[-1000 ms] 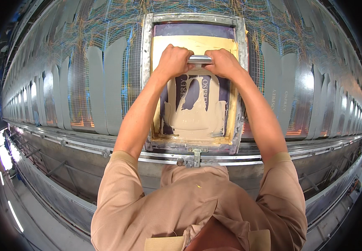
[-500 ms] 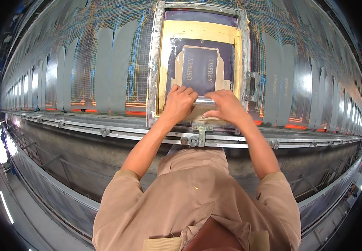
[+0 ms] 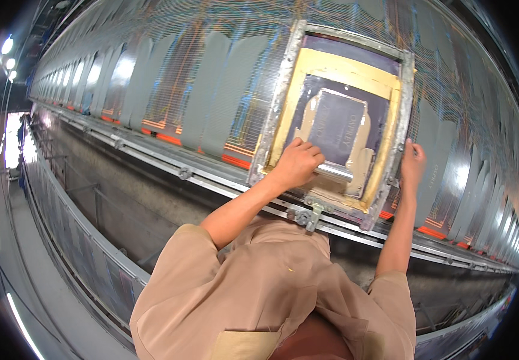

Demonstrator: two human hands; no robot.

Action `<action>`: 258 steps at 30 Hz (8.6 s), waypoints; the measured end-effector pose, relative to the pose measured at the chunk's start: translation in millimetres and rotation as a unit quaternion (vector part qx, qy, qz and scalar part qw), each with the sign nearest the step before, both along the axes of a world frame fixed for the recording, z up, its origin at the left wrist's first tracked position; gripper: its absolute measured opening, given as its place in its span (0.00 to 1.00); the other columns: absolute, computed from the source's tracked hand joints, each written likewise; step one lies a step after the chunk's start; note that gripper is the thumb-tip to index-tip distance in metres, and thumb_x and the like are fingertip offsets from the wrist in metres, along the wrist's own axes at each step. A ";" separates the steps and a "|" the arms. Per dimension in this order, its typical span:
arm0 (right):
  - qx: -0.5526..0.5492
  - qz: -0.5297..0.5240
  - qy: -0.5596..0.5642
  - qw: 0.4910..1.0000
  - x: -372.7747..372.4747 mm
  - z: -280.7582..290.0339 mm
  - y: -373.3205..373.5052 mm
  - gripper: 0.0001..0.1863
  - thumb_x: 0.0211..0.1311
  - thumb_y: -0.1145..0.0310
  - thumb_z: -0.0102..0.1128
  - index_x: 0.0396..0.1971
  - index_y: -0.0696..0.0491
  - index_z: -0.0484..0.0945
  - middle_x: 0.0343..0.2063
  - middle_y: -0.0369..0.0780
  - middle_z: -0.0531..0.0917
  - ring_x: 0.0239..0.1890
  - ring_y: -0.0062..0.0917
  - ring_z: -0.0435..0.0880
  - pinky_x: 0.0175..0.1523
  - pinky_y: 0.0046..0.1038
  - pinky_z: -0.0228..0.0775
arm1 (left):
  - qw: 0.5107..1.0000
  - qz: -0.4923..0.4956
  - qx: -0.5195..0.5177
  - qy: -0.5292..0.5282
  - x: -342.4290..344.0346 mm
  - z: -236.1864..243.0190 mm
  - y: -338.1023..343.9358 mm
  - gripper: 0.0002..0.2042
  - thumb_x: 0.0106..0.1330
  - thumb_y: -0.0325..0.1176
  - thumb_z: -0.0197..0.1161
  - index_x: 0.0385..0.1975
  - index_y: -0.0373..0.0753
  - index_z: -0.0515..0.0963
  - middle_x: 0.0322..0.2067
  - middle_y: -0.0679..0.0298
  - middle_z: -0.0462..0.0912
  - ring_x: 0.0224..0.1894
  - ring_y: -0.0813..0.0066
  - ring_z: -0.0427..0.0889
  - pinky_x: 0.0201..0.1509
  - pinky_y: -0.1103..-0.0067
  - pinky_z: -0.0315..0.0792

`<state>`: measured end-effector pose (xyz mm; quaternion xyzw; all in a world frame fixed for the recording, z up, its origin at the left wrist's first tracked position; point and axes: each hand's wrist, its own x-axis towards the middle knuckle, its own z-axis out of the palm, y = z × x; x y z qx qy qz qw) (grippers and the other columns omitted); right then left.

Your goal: The person operates a manual screen printing press, repeatedly pulling a squeegee across a mesh screen to transfer ink onto a fabric item. The operator maintains a consistent rhythm, lifting the squeegee and repositioning it for the next stroke on the same print area.

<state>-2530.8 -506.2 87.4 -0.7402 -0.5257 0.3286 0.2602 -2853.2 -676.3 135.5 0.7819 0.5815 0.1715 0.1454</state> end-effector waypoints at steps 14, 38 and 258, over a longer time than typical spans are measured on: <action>0.096 0.003 0.130 0.987 -6.2 -28.3 -22.6 0.17 0.68 0.55 0.66 0.34 0.57 0.83 0.24 0.45 0.82 0.27 0.29 0.76 0.38 0.34 0.69 | 0.998 0.002 -0.003 0.062 12.9 26.1 -6.2 0.17 0.41 0.24 0.74 0.35 0.45 0.84 0.36 0.69 0.86 0.42 0.66 0.82 0.50 0.69 0.68; 0.108 0.247 0.075 0.960 -45.3 50.9 34.2 0.17 0.64 0.57 0.68 0.46 0.53 0.85 0.44 0.47 0.87 0.49 0.41 0.83 0.57 0.40 0.73 | 0.997 -0.036 0.040 0.056 -29.4 -0.6 148.4 0.14 0.46 0.30 0.77 0.35 0.45 0.84 0.34 0.66 0.85 0.38 0.66 0.82 0.46 0.67 0.67; 0.134 0.168 -0.122 0.969 -495.2 37.6 -65.5 0.16 0.67 0.56 0.64 0.41 0.55 0.85 0.39 0.51 0.87 0.41 0.49 0.85 0.50 0.45 0.77 | 0.995 -0.053 0.069 0.040 -497.3 16.1 7.9 0.14 0.42 0.26 0.71 0.31 0.44 0.81 0.34 0.68 0.82 0.39 0.67 0.79 0.50 0.67 0.65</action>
